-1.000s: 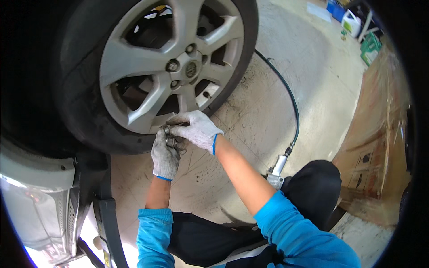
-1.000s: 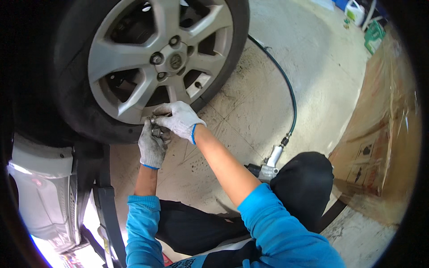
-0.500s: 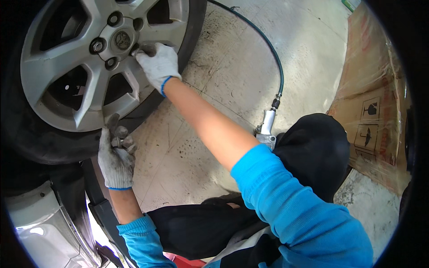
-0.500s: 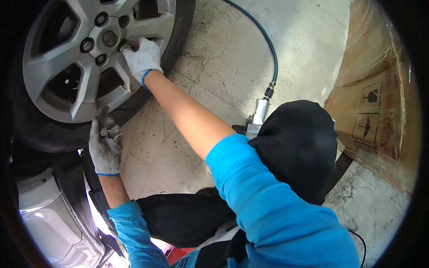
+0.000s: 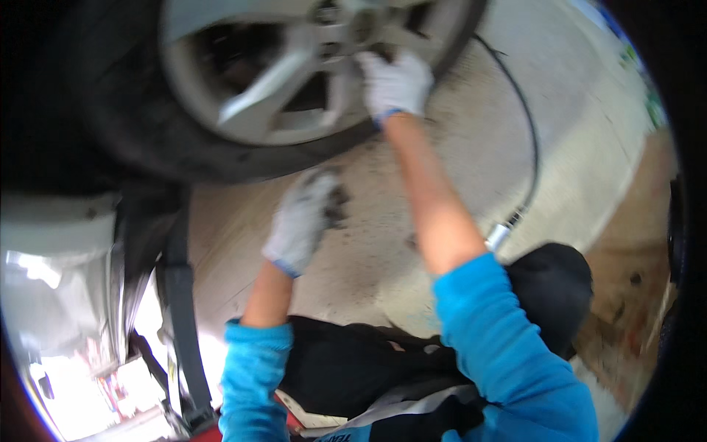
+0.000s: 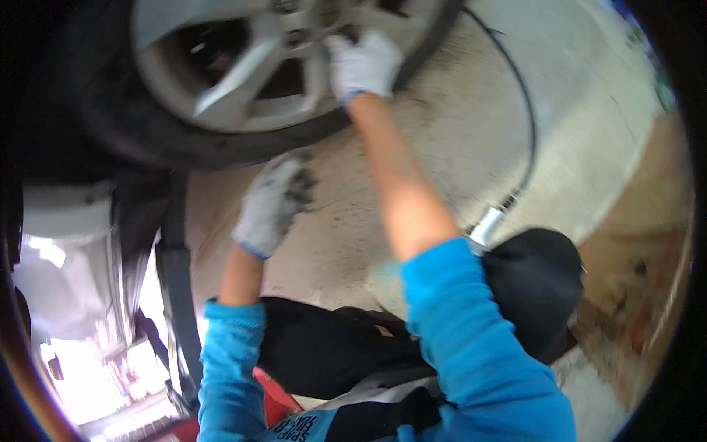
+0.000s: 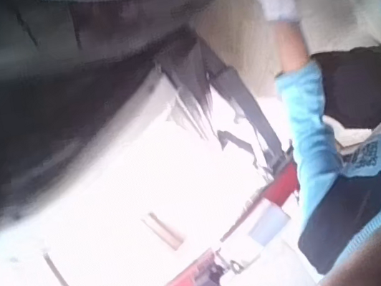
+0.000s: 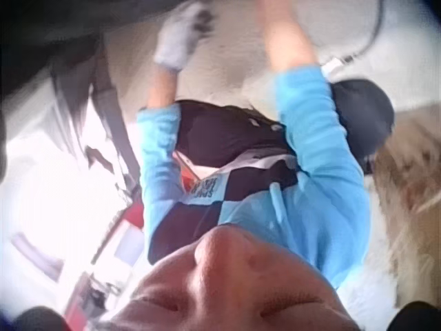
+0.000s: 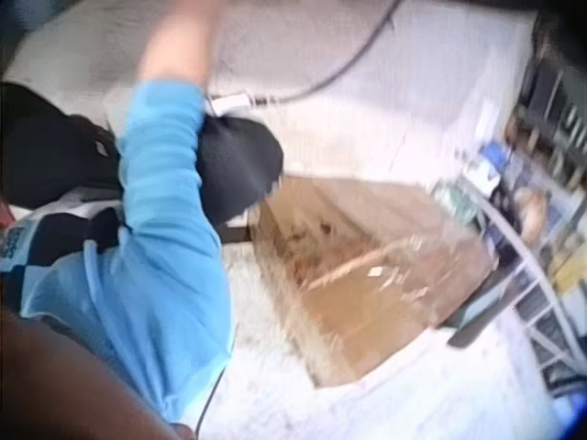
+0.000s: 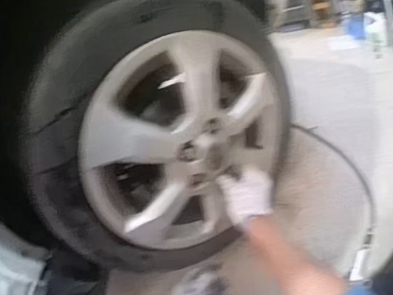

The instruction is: The person retrieves a tire, lifts it onto the wheel hub of a raised white car, and secures it by hand-tightening and then using an impact wrench to fasten the lug nuts.

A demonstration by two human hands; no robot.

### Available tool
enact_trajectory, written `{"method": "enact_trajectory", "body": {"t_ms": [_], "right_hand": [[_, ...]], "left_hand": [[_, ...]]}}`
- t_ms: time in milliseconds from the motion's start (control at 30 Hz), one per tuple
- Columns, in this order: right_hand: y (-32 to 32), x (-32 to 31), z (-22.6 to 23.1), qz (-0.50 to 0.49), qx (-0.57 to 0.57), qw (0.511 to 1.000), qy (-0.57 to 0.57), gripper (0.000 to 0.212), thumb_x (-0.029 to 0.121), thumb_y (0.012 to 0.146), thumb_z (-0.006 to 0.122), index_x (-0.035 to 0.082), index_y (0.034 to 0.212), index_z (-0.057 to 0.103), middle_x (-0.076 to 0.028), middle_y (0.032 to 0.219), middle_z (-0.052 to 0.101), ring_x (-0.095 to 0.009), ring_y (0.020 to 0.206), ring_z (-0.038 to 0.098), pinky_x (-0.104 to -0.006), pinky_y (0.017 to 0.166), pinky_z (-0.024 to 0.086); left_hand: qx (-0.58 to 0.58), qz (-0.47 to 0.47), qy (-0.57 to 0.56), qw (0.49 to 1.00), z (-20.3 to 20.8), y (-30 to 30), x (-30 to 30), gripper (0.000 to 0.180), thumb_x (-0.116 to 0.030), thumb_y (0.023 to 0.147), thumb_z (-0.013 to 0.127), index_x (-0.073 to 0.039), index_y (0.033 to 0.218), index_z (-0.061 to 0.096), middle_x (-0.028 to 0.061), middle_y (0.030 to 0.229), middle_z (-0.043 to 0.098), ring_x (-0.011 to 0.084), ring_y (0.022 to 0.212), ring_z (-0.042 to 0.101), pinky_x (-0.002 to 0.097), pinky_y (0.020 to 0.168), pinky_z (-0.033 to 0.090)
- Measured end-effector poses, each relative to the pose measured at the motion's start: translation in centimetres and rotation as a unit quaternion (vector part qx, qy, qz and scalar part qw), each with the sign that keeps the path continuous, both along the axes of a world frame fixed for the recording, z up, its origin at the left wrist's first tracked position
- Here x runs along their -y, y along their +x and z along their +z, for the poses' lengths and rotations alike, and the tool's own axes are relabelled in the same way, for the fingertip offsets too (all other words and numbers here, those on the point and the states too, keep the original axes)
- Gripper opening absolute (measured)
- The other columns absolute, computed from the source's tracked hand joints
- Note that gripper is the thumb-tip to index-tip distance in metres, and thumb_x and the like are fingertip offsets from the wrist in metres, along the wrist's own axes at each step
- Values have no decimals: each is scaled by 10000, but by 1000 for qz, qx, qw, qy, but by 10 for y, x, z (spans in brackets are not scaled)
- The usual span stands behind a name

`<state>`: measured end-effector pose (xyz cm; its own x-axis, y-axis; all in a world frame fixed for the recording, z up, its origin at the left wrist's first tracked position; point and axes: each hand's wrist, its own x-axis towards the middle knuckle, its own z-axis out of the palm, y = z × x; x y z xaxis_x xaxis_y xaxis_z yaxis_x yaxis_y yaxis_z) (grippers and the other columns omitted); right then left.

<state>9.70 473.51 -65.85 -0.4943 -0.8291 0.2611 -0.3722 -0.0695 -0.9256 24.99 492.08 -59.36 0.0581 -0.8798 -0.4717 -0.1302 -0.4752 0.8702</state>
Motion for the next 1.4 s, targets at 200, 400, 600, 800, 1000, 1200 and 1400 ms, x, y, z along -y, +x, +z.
{"method": "enact_trajectory", "body": {"t_ms": [200, 400, 600, 800, 1000, 1200, 1400], "right_hand": [[-2, -9, 15, 86, 161, 983, -7, 331, 171, 899, 738, -5, 1177, 717, -91, 1093, 748, -185, 919, 683, -327, 857, 540], [7, -7, 4, 135, 140, 980, 36, 472, 311, 937, 688, -53, 1236, 652, -186, 1138, 720, -278, 984, 691, -369, 890, 526], [-22, 13, -1, 103, -144, 984, -3, 639, 473, 983, 509, -55, 1336, 578, -297, 1315, 602, -448, 1252, 541, -451, 1057, 402], [-32, 38, -31, 205, -1, 979, -8, 595, 437, 1022, 470, -58, 1327, 596, -186, 1318, 643, -309, 1185, 598, -364, 1023, 414], [-49, 54, -50, 306, 469, 818, 133, 342, 371, 1026, 530, 85, 1142, 679, -44, 969, 679, -136, 815, 571, -280, 770, 436], [-30, 22, -12, 301, 409, 855, 108, 418, 419, 1041, 443, 127, 1289, 611, -62, 1224, 628, -188, 1099, 559, -351, 934, 432], [0, 1, 15, 201, 522, 827, 60, 286, 414, 990, 523, 143, 1004, 616, -16, 810, 606, -151, 666, 547, -305, 553, 436]], "left_hand": [[-48, -20, 21, 998, 10, -11, 12, 385, -312, 1026, 580, -11, 1267, 571, 96, 905, 676, 145, 700, 641, 301, 606, 572], [-69, -26, 20, 997, -1, -7, 3, 343, -275, 1020, 572, 2, 1223, 581, 94, 899, 675, 137, 689, 634, 294, 600, 572], [-47, -56, 19, 997, -4, -11, 8, 308, -257, 1016, 568, -2, 1187, 595, 90, 895, 676, 148, 702, 639, 309, 608, 573], [-43, -67, 39, 996, -15, -4, 11, 310, -249, 989, 579, 9, 1159, 615, 103, 888, 685, 169, 709, 653, 322, 620, 584], [-36, -90, 50, 994, -28, 2, 19, 346, -258, 979, 592, 16, 1186, 625, 112, 912, 697, 178, 705, 667, 327, 628, 602], [36, -141, 80, 986, -31, 5, 30, 386, -343, 992, 613, -17, 1196, 644, 83, 940, 697, 169, 779, 667, 330, 716, 598], [-6, -139, 123, 983, -35, 3, 32, 369, -332, 1038, 541, -58, 1272, 620, 71, 999, 676, 143, 804, 640, 307, 742, 577]]}}
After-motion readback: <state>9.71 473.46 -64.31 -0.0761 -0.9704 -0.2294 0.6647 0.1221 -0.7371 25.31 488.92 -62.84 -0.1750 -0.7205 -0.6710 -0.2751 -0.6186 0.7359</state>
